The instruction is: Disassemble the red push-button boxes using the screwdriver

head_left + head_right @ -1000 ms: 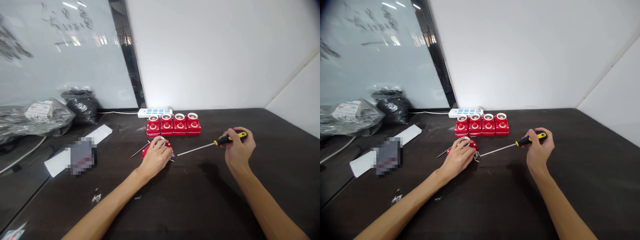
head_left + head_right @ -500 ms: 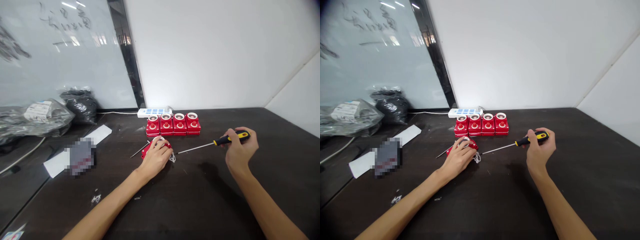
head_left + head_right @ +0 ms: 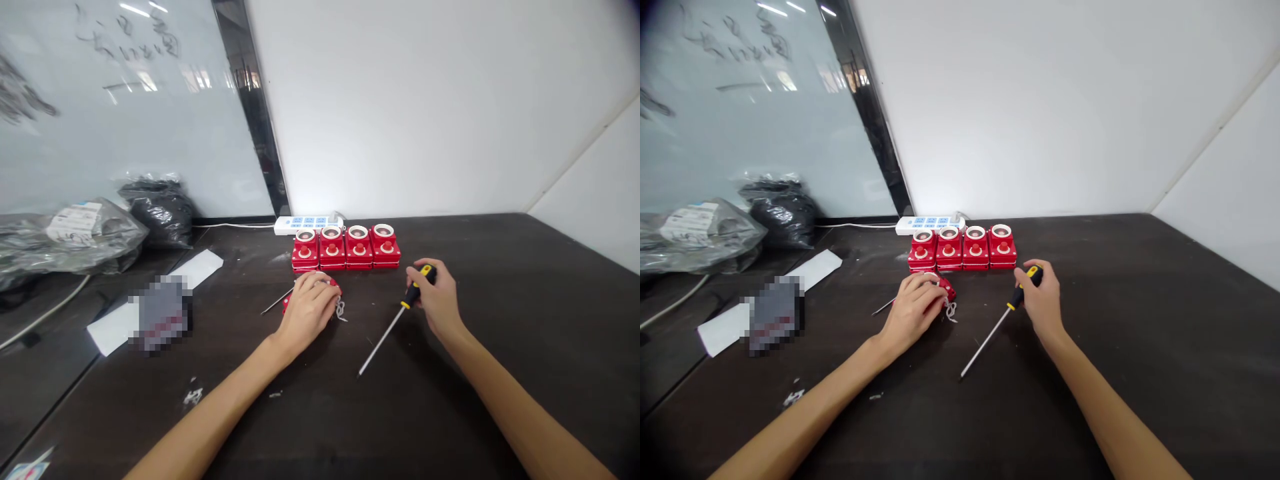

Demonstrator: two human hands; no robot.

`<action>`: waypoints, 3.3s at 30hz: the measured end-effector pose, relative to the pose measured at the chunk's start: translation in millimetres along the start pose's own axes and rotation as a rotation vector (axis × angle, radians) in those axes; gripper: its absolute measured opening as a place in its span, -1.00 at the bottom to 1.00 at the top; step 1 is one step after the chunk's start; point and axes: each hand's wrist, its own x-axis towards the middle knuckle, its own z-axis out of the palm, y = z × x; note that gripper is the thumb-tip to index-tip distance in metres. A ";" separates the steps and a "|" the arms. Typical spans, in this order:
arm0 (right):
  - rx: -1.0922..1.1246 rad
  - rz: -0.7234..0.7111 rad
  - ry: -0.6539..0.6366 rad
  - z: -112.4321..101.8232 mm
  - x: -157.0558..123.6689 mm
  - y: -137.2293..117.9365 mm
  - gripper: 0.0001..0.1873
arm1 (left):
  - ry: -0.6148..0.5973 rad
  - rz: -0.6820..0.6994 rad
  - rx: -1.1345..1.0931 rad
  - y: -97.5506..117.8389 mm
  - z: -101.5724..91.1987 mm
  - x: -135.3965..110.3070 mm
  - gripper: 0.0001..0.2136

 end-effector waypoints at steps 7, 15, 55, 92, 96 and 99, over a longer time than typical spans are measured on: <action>-0.177 -0.016 -0.250 19.3 12.7 -21.5 -0.75 | -0.039 -0.042 -0.067 -6.2 -3.0 17.5 -0.89; -0.530 -0.020 -0.379 33.5 8.3 7.2 -0.67 | -0.085 -0.195 -0.172 -15.9 -5.2 35.2 -0.89; 0.058 -0.216 -0.503 57.6 -38.4 -17.9 -0.86 | -0.011 -0.454 -0.484 -24.2 -13.8 31.2 -0.88; -0.784 -0.837 -0.597 48.8 -27.7 3.5 -0.82 | 0.097 -0.604 -0.947 -22.1 -58.9 46.9 -0.87; -0.860 -0.892 -0.590 52.2 -30.1 3.2 -0.82 | 0.093 -0.620 -0.947 -21.2 -59.4 47.6 -0.86; -0.894 -0.873 -0.572 53.1 -30.5 3.8 -0.83 | 0.093 -0.629 -0.954 -20.4 -59.4 47.3 -0.84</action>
